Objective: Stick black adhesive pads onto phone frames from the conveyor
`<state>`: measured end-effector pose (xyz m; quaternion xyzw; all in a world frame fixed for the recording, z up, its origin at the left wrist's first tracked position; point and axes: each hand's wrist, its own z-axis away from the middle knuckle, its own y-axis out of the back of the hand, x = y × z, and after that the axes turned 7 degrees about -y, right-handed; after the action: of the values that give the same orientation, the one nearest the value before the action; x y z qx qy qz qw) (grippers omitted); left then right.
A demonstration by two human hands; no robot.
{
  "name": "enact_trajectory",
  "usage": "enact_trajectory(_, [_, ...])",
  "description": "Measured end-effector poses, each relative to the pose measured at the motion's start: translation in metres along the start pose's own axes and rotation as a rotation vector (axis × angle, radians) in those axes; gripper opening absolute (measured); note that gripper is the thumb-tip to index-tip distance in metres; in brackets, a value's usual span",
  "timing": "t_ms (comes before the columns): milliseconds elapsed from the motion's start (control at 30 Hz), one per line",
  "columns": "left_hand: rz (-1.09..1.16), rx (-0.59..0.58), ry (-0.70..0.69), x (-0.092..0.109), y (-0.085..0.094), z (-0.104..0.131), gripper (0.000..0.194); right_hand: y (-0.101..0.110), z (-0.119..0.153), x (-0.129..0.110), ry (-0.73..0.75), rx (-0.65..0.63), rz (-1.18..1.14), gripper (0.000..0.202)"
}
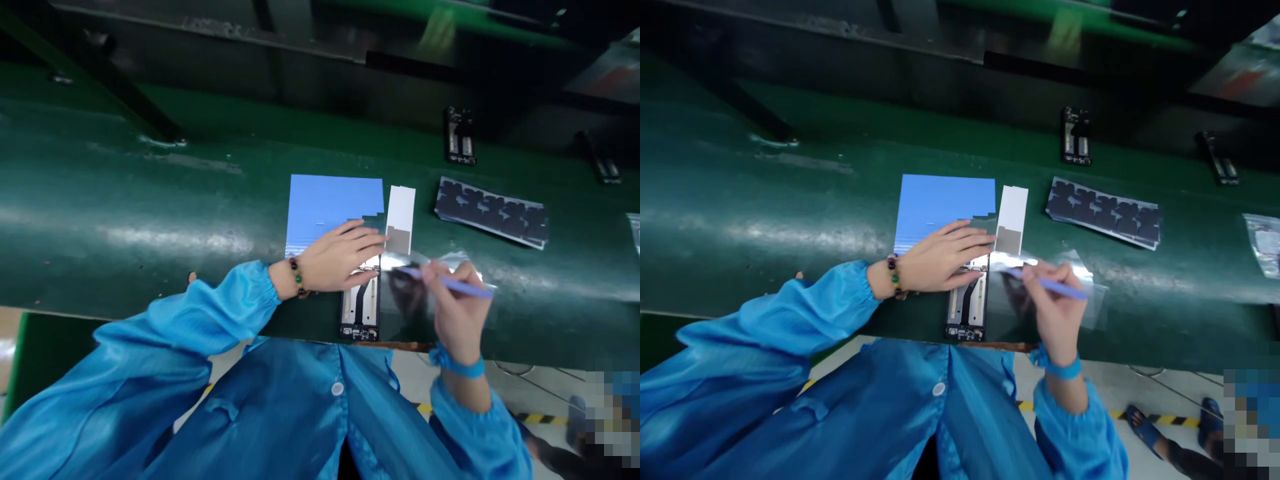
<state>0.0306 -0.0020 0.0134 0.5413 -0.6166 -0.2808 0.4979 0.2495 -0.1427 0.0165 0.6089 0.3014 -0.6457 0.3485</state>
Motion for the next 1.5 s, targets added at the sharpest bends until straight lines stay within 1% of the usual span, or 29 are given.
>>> enact_trajectory(67, [0.075,0.022,-0.027,0.02,0.008,0.026,0.028,0.003,0.044,-0.001,-0.067,-0.116,0.068,0.034])
enact_trajectory(133, [0.17,0.046,-0.06,0.041,0.012,0.052,0.017,0.003,0.081,0.001,-0.104,-0.197,0.108,0.032])
enact_trajectory(167, [0.211,0.055,-0.076,0.05,0.012,0.063,0.014,0.001,0.094,0.003,-0.122,-0.224,0.132,0.031])
enact_trajectory(233, [0.26,0.064,-0.096,0.064,0.009,0.079,0.013,-0.003,0.109,0.008,-0.139,-0.247,0.172,0.03])
enact_trajectory(333, [0.248,0.057,-0.092,0.074,0.001,0.091,0.015,-0.007,0.112,0.014,-0.137,-0.238,0.194,0.03])
enact_trajectory(467, [0.195,0.028,-0.075,0.077,-0.006,0.092,0.016,-0.007,0.109,0.016,-0.136,-0.238,0.206,0.03])
enact_trajectory(767, [0.151,0.016,-0.052,0.08,-0.006,0.091,0.014,-0.007,0.109,0.016,-0.113,-0.236,0.197,0.028])
enact_trajectory(933, [0.134,0.007,-0.034,0.084,-0.006,0.091,0.016,-0.009,0.11,0.017,-0.12,-0.247,0.216,0.027])
enact_trajectory(1033, [0.119,0.002,-0.013,0.087,-0.003,0.091,0.016,-0.006,0.108,0.017,-0.12,-0.244,0.195,0.026])
enact_trajectory(1100, [0.126,-0.004,-0.007,0.088,-0.002,0.09,0.016,0.001,0.099,0.012,-0.1,-0.196,0.174,0.021])
enact_trajectory(1167, [0.146,-0.006,-0.002,0.087,-0.001,0.089,0.016,0.013,0.082,0.002,-0.03,-0.089,0.209,0.015])
enact_trajectory(1233, [0.175,0.008,0.015,0.086,-0.003,0.089,0.014,0.026,0.056,-0.013,0.079,0.039,0.317,0.018])
enact_trajectory(1300, [0.204,0.041,0.027,0.085,-0.005,0.089,0.012,0.039,0.022,-0.028,0.18,0.113,0.399,0.026])
enact_trajectory(1367, [0.218,0.057,0.024,0.084,-0.007,0.09,0.01,0.049,-0.02,-0.037,0.234,0.109,0.422,0.028])
enact_trajectory(1400, [0.217,0.057,0.02,0.084,-0.008,0.09,0.009,0.053,-0.044,-0.037,0.269,0.091,0.455,0.027])
enact_trajectory(1433, [0.214,0.055,0.019,0.084,-0.009,0.091,0.01,0.056,-0.067,-0.034,0.299,0.072,0.55,0.024])
enact_trajectory(1467, [0.21,0.054,0.02,0.084,-0.009,0.091,0.01,0.059,-0.091,-0.029,0.318,0.095,0.643,0.02])
enact_trajectory(1500, [0.206,0.056,0.022,0.085,-0.009,0.091,0.01,0.061,-0.113,-0.021,0.32,0.129,0.688,0.022])
